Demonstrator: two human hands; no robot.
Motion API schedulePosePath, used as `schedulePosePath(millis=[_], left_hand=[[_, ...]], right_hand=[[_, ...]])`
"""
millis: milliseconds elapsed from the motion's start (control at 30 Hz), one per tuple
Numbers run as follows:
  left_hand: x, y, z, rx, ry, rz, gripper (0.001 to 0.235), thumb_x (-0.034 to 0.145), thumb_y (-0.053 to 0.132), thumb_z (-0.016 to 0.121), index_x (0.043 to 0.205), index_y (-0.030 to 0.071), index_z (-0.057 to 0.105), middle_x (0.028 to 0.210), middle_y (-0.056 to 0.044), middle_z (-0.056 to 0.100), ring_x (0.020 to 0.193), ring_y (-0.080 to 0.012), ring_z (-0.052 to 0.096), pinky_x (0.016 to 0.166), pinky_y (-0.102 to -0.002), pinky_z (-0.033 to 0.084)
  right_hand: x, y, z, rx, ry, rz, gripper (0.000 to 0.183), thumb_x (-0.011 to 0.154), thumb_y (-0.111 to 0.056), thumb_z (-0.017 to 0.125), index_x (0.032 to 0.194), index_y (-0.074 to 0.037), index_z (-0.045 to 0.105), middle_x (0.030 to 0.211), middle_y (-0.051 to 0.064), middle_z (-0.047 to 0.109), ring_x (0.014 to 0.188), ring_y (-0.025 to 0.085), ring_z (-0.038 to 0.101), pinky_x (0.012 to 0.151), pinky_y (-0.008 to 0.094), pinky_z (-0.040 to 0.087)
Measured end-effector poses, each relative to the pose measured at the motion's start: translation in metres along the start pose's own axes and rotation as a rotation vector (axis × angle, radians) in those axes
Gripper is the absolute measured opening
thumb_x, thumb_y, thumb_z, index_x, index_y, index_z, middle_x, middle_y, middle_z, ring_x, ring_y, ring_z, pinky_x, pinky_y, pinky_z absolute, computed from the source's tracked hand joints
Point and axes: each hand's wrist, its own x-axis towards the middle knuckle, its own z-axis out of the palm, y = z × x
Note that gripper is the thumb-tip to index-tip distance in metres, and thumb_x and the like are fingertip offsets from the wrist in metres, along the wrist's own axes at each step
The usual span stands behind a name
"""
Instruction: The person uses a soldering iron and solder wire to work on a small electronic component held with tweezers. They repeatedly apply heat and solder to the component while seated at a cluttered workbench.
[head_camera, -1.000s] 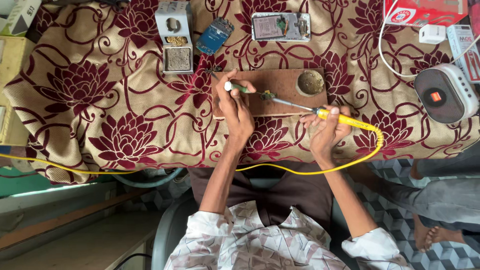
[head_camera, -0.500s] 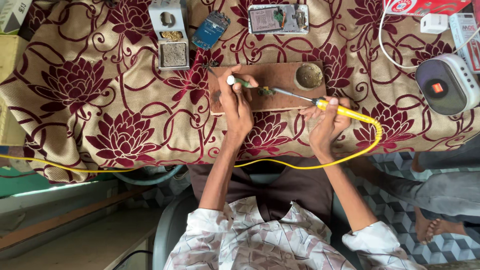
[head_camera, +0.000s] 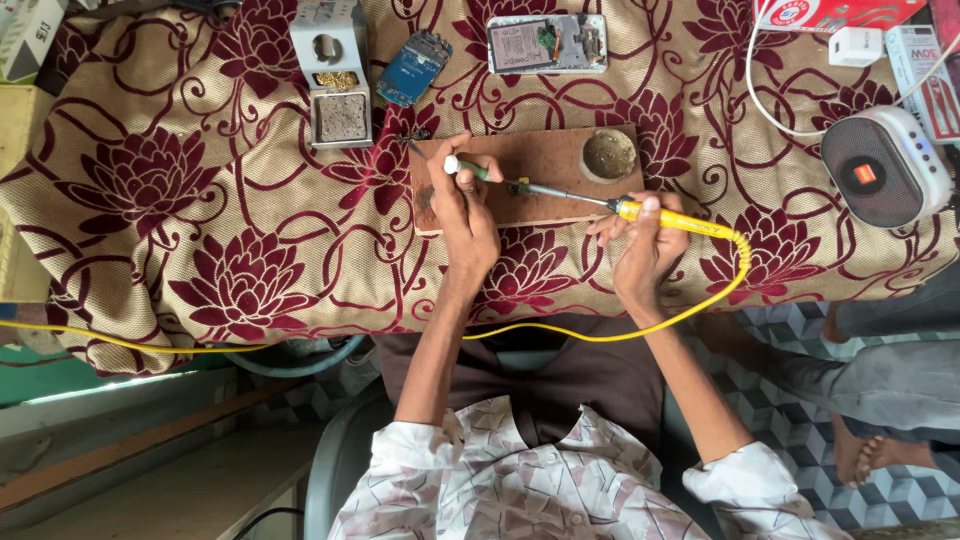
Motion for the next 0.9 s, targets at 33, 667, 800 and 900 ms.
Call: schedulePosePath(millis=[33,667,800,900], left_hand=[[-0.001,0.001,0.0,0.002,-0.006,0.0,0.037,0.119,0.027,0.028,0.147,0.005,0.04,0.097,-0.008,0.063,0.087,-0.0122,0.058,0.075,-0.027,0.046],[-0.001,0.009,-0.001,0.019,0.003,0.063,0.035,0.116,0.007,0.031,0.15,0.004,0.037,0.1,-0.011,0.062,0.093,-0.0188,0.06,0.09,-0.033,0.05],[0.0,0.012,-0.002,0.044,0.001,0.066,0.038,0.113,0.002,0.028,0.149,0.003,0.038,0.099,-0.012,0.066,0.093,-0.0197,0.064,0.089,-0.033,0.053],[0.001,0.013,-0.001,0.032,0.027,0.042,0.034,0.113,0.003,0.033,0.146,0.002,0.039,0.098,-0.013,0.067,0.092,-0.0201,0.065,0.088,-0.033,0.055]], right_hand=[[-0.001,0.0,0.0,0.003,0.008,0.01,0.028,0.117,-0.023,0.043,0.109,0.003,0.049,0.071,0.009,0.052,0.058,0.018,0.058,0.066,0.039,0.062],[0.0,0.002,0.001,-0.03,0.077,0.055,0.026,0.114,-0.022,0.045,0.105,0.002,0.049,0.067,0.007,0.049,0.053,0.018,0.056,0.055,0.032,0.054],[-0.001,0.001,0.001,-0.035,0.079,0.034,0.026,0.114,-0.021,0.047,0.102,0.002,0.049,0.066,0.008,0.05,0.053,0.019,0.057,0.054,0.031,0.052],[-0.004,0.001,0.0,-0.063,0.056,0.003,0.025,0.114,-0.02,0.048,0.101,0.002,0.05,0.068,0.008,0.049,0.056,0.019,0.059,0.055,0.031,0.052]])
